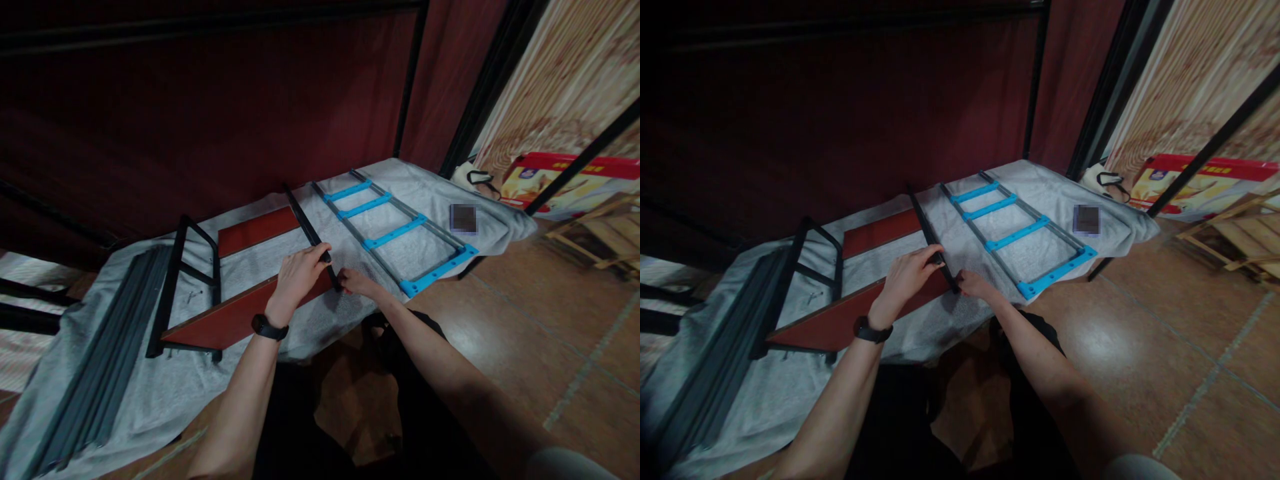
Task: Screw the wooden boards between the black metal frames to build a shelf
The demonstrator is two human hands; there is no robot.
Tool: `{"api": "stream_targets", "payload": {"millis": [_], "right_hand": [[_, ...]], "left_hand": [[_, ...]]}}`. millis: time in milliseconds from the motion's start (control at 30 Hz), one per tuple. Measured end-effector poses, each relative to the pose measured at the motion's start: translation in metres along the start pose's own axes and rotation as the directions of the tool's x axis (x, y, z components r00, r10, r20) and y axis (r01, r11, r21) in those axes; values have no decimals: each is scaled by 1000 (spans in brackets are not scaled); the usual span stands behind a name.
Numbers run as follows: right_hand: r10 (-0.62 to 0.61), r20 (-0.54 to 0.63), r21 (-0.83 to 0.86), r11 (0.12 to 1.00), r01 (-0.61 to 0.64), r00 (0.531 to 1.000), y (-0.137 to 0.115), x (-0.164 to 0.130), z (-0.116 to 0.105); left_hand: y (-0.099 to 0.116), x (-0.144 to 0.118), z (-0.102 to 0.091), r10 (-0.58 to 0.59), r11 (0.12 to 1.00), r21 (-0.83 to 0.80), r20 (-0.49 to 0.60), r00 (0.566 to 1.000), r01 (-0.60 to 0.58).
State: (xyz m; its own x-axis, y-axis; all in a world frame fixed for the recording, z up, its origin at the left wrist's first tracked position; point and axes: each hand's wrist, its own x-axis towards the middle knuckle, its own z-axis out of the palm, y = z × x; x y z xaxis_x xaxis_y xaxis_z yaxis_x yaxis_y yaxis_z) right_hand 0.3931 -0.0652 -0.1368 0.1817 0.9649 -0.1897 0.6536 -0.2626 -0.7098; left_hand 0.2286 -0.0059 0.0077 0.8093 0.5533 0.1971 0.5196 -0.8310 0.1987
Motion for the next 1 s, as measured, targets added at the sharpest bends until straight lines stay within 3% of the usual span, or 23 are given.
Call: {"api": "stream_targets", "payload": {"millis": [167, 433, 767, 1000], "right_hand": [[-55, 55, -36, 998, 57, 997, -2, 2, -2], [24, 81, 47, 999, -27, 996, 0, -3, -4], [-15, 91, -70, 997, 21, 996, -4, -4, -5], [-187, 37, -256, 948, 190, 982, 1, -2, -4]], "left_hand": [[0, 1, 0, -10, 1000, -11, -1, 1000, 10], [2, 0, 0, -30, 999, -15, 15, 999, 31], [2, -1, 0, -35, 999, -26, 23, 999, 36], [2, -1, 1, -38, 999, -28, 18, 999, 39]]}}
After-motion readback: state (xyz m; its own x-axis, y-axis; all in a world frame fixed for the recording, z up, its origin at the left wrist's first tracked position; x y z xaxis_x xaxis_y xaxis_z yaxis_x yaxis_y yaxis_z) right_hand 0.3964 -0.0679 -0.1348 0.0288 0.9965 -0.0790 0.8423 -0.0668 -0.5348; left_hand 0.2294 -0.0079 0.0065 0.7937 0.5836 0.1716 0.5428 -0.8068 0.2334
